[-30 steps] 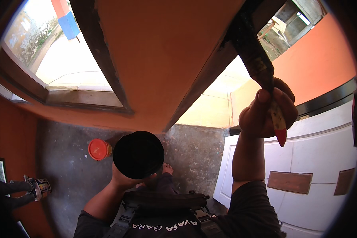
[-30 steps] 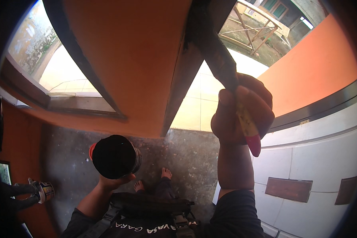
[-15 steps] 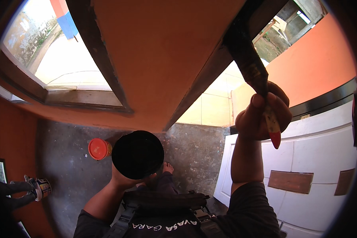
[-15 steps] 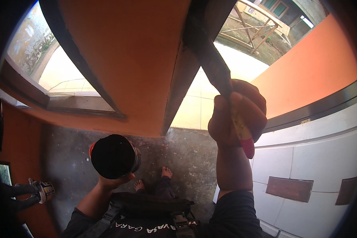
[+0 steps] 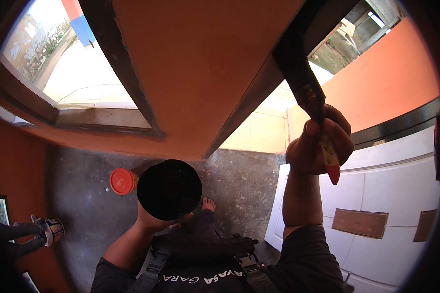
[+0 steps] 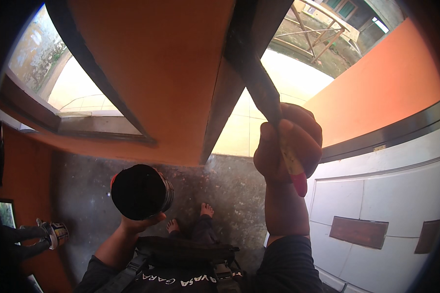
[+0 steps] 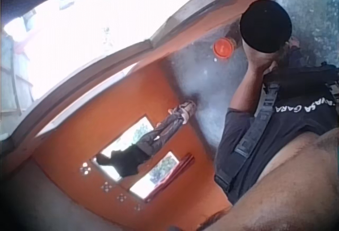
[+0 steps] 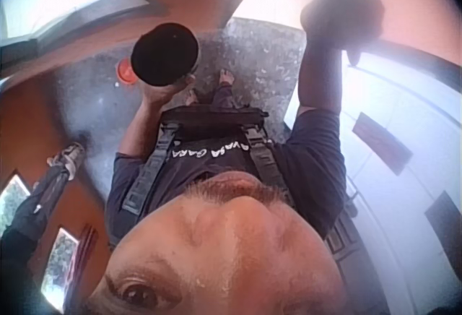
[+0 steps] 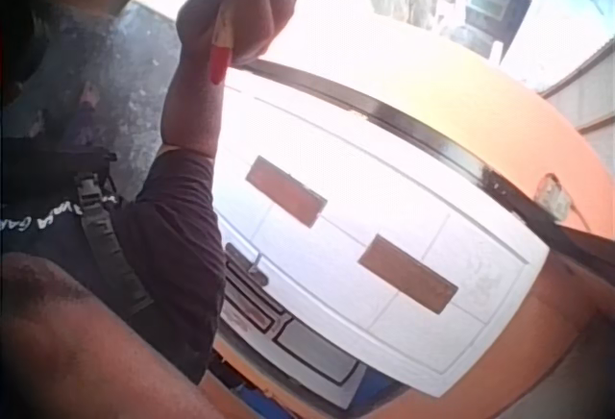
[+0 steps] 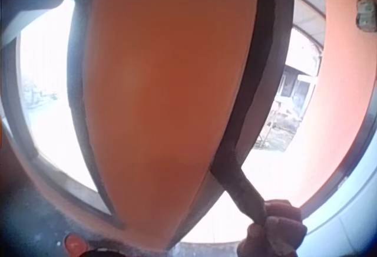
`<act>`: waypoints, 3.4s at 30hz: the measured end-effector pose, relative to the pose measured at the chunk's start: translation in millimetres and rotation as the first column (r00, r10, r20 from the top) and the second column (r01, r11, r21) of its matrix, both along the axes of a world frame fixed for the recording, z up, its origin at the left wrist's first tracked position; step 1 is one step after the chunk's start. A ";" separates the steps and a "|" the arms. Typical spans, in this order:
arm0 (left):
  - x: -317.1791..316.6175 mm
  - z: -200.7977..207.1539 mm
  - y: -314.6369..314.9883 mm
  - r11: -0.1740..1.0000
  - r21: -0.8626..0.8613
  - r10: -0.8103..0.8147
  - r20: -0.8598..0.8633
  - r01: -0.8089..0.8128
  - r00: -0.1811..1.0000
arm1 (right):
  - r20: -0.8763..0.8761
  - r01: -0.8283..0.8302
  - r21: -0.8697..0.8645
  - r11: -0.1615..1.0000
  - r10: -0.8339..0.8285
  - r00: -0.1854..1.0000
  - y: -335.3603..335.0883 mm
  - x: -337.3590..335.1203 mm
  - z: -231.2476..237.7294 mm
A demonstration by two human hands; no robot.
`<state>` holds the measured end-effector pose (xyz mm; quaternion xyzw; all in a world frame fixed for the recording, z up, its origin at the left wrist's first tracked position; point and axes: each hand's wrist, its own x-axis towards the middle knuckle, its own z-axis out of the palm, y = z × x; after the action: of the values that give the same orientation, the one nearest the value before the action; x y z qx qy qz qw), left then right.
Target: The person paints the vertical edge of a door frame black using a paintbrush and a small paint can. They repeatedly dip the brush into the can and apply paint to the frame, working from top to bottom and back up.
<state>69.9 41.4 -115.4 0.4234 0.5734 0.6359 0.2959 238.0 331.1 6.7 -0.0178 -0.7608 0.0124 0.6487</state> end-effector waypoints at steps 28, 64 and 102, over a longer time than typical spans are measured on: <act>-2.6 -8.0 -5.6 1.000 -0.009 0.023 -0.046 -0.024 0.999 | 0.031 -0.005 -0.084 0.996 0.008 1.000 -8.7 3.7 -37.6; 2.5 -1.6 -26.4 0.999 0.013 0.029 0.039 -0.030 0.999 | -0.085 0.014 0.071 0.997 -0.007 0.996 -19.0 0.0 -5.2; 1.4 -18.5 -45.6 0.996 -0.088 -0.002 -0.078 -0.005 0.997 | 0.000 0.082 -0.008 0.997 -0.082 0.997 -23.0 -12.3 -52.4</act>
<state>71.3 -4.2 -133.9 0.4341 0.6124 0.5930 0.2913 225.7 308.1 -45.6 -0.0517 -0.7592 -0.0110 0.6488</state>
